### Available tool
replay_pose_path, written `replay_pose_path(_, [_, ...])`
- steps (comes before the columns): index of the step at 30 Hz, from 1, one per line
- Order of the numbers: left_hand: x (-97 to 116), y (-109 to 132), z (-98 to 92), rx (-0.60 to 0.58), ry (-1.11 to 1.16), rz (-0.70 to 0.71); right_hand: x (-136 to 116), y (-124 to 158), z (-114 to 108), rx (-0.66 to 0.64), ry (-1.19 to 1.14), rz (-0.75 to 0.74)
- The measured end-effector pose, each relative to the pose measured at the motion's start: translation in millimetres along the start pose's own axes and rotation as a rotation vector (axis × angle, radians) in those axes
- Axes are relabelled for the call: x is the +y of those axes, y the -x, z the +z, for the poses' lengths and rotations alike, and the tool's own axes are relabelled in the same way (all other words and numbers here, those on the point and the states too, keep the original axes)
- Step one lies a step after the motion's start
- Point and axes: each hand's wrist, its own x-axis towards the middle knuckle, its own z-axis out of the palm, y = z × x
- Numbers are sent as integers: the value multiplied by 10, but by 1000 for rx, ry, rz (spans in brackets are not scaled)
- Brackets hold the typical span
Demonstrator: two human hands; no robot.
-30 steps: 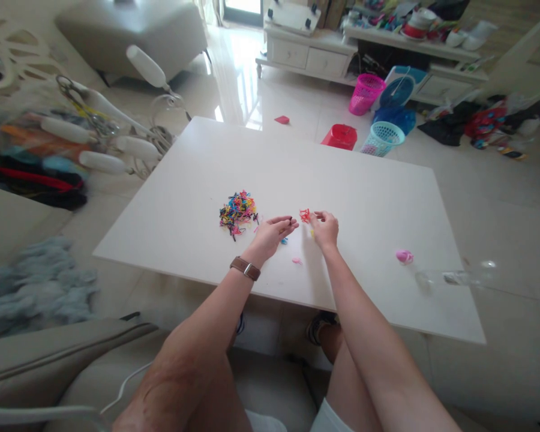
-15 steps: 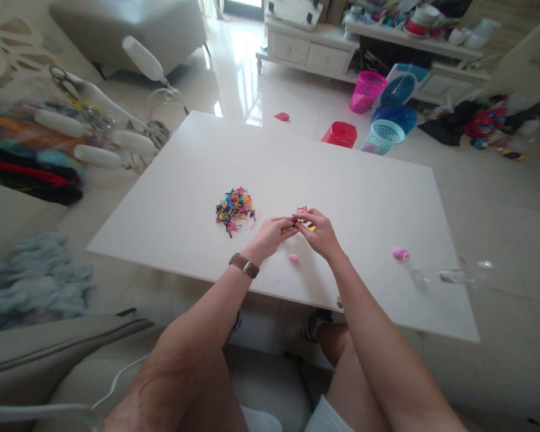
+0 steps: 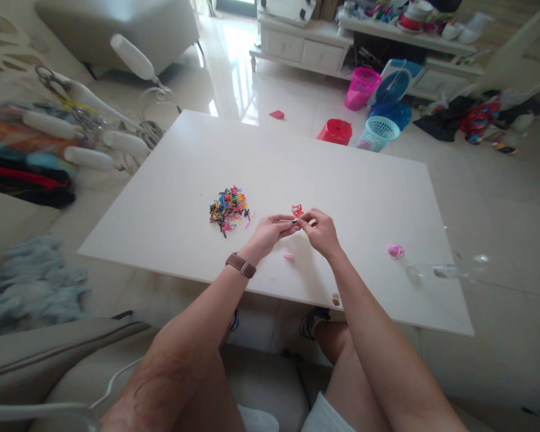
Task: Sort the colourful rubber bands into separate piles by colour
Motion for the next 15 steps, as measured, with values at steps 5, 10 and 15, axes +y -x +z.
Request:
replay_pose_path(5, [53,30,16,14,-50,26,-20,-9,21,43,26,-7])
replay_pose_path(10, [117,51,0,53,-109,62,0,-32,1,149,36,-6])
replay_pose_path(15, [108,52,-14,33,-95,78,-45,-4,86,80,11,-39])
